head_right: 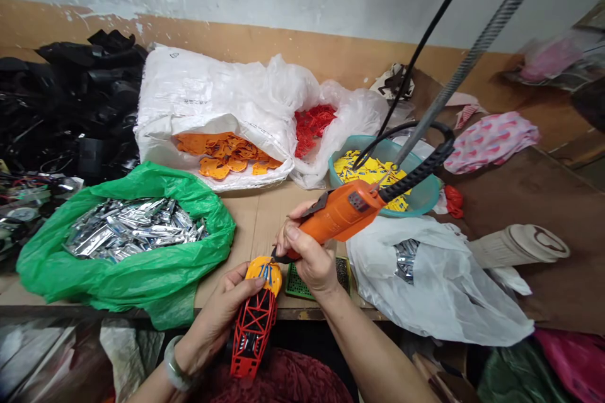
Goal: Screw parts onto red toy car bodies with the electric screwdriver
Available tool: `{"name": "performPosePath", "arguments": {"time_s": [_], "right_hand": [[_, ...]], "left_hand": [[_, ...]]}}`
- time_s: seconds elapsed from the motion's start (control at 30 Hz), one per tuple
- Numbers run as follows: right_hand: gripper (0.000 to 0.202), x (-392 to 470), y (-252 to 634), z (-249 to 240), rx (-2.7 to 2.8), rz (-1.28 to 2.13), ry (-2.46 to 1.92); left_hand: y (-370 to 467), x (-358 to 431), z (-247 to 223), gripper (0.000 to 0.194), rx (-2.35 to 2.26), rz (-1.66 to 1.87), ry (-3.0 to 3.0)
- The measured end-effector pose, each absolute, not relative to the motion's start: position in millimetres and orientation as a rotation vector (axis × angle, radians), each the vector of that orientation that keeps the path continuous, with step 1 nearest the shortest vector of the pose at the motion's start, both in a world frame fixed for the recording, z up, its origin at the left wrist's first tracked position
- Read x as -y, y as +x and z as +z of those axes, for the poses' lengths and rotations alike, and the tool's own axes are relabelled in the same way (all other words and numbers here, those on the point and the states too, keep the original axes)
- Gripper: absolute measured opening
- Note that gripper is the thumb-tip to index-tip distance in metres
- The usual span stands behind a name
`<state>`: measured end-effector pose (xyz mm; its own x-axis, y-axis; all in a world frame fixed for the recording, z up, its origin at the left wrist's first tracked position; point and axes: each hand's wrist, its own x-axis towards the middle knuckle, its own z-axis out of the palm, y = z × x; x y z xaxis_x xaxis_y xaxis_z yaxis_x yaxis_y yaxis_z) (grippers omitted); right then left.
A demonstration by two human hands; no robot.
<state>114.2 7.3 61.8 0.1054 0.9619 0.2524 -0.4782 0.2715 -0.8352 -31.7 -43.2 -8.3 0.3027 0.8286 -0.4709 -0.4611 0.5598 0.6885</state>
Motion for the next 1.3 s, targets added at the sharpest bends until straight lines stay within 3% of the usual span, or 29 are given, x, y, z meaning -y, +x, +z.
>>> {"name": "performPosePath", "arguments": {"time_s": [0.97, 1.3], "right_hand": [[0.023, -5, 116, 58, 0.965, 1.156, -0.646], [0.022, -11, 127, 62, 0.896, 1.104, -0.623]], "left_hand": [[-31, 41, -7, 0.040, -0.944, 0.862, 0.540], [-38, 26, -11, 0.022, -1.337, 0.845, 1.298]]}}
